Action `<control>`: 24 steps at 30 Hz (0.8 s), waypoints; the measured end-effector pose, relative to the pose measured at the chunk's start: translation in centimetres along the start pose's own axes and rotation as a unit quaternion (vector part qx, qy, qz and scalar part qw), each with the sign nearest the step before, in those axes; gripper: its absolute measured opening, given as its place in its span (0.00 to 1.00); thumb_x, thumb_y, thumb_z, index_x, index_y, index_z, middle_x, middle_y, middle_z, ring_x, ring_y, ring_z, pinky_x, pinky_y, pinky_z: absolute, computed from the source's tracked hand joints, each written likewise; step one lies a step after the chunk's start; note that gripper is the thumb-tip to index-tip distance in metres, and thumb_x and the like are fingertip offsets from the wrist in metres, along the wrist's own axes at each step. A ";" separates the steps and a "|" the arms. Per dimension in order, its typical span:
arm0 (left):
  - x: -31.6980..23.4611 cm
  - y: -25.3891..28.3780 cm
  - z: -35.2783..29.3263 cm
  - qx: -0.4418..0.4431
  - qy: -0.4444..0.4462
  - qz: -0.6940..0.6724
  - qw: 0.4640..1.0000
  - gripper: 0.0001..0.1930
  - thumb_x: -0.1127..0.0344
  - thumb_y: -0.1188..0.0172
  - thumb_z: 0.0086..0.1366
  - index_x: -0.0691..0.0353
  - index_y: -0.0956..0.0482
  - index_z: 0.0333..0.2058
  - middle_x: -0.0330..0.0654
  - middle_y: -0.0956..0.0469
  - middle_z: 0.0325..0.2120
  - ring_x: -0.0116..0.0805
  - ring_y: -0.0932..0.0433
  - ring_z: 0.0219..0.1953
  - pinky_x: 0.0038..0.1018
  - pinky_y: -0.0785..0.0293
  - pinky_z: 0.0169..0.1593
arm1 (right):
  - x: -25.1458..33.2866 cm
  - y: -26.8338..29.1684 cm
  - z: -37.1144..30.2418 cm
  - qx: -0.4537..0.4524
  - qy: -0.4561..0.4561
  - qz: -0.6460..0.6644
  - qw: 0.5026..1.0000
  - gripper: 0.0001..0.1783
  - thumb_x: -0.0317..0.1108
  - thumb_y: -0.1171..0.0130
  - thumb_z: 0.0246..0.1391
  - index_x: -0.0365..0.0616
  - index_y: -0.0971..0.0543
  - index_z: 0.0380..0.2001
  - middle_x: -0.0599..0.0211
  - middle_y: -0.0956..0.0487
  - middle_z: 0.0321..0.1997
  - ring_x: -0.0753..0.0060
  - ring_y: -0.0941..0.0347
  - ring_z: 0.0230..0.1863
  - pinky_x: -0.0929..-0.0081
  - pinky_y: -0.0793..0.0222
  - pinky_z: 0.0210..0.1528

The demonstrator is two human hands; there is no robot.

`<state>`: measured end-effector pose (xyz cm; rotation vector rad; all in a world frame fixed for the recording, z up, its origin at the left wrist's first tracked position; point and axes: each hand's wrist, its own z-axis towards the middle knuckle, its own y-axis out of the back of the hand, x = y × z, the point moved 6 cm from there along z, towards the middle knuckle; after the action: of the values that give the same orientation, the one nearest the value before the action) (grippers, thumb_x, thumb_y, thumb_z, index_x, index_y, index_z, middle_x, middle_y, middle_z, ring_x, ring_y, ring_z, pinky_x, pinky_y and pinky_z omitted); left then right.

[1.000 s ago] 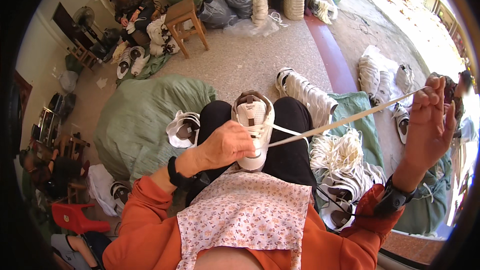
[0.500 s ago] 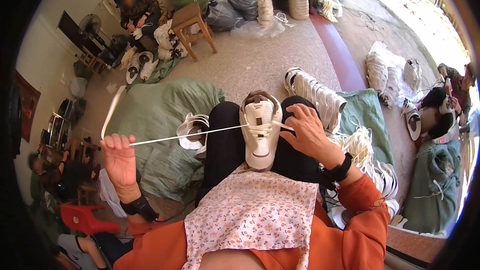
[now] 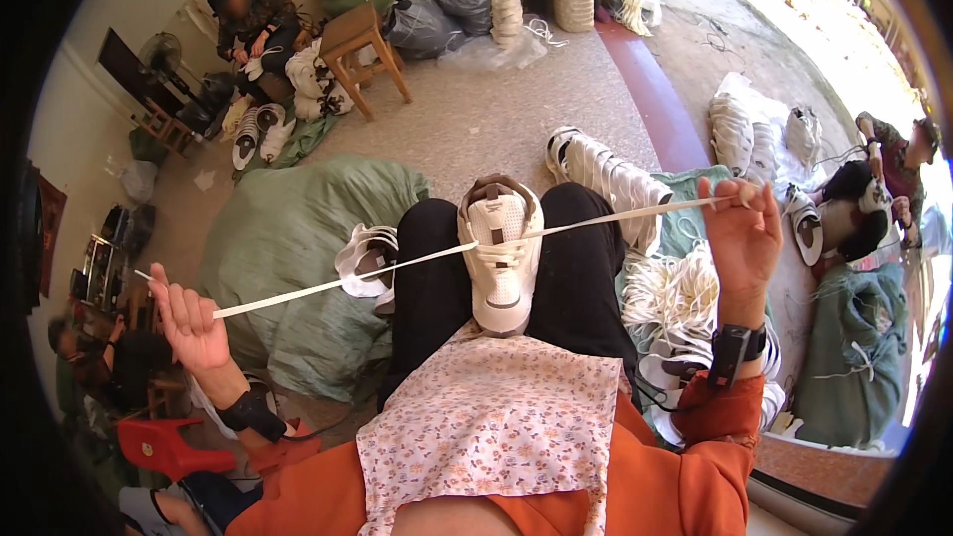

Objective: The person laces a shoe by hand, threading a lace through the eyelets, pulling it tight, and repeating the process for each eyelet.

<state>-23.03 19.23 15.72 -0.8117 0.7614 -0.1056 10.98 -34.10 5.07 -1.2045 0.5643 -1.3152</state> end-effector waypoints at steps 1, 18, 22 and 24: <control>1.1 -0.8 0.5 0.017 0.015 0.103 0.994 0.17 0.60 0.57 0.76 0.68 0.31 0.52 0.28 0.47 0.13 0.18 0.54 0.13 0.20 0.56 0.18 | 2.2 0.4 -0.7 -0.010 0.019 0.021 1.000 0.13 0.36 0.54 0.66 0.43 0.29 0.27 0.66 0.28 0.32 0.64 0.31 0.44 0.51 0.48 0.68; 30.4 -7.7 -2.8 0.357 -0.002 0.618 0.700 0.04 0.72 0.39 0.61 0.64 0.18 0.32 0.44 0.23 0.26 0.40 0.21 0.30 0.30 0.26 0.35 | 4.1 9.0 -4.9 -0.256 0.036 -0.302 0.917 0.23 0.25 0.47 0.63 0.35 0.33 0.60 0.64 0.21 0.44 0.81 0.25 0.33 0.79 0.26 0.39; 31.5 -7.7 -2.9 0.351 0.017 0.676 0.648 0.04 0.71 0.39 0.57 0.63 0.17 0.27 0.47 0.23 0.30 0.47 0.22 0.33 0.36 0.26 0.37 | -1.2 6.8 -3.7 -0.205 -0.041 -0.389 0.897 0.24 0.26 0.44 0.61 0.37 0.32 0.60 0.62 0.19 0.41 0.80 0.23 0.33 0.79 0.24 0.36; 31.9 -7.9 -2.7 0.349 0.029 0.700 0.623 0.04 0.70 0.39 0.57 0.63 0.17 0.26 0.47 0.23 0.30 0.48 0.22 0.33 0.37 0.26 0.37 | -2.8 6.3 -3.5 -0.210 -0.050 -0.402 0.890 0.19 0.27 0.44 0.61 0.36 0.29 0.56 0.61 0.19 0.39 0.78 0.22 0.32 0.77 0.22 0.35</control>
<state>0.16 0.54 1.67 0.6946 1.1222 0.9523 9.92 -33.82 -2.56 -1.9837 0.2704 -1.8551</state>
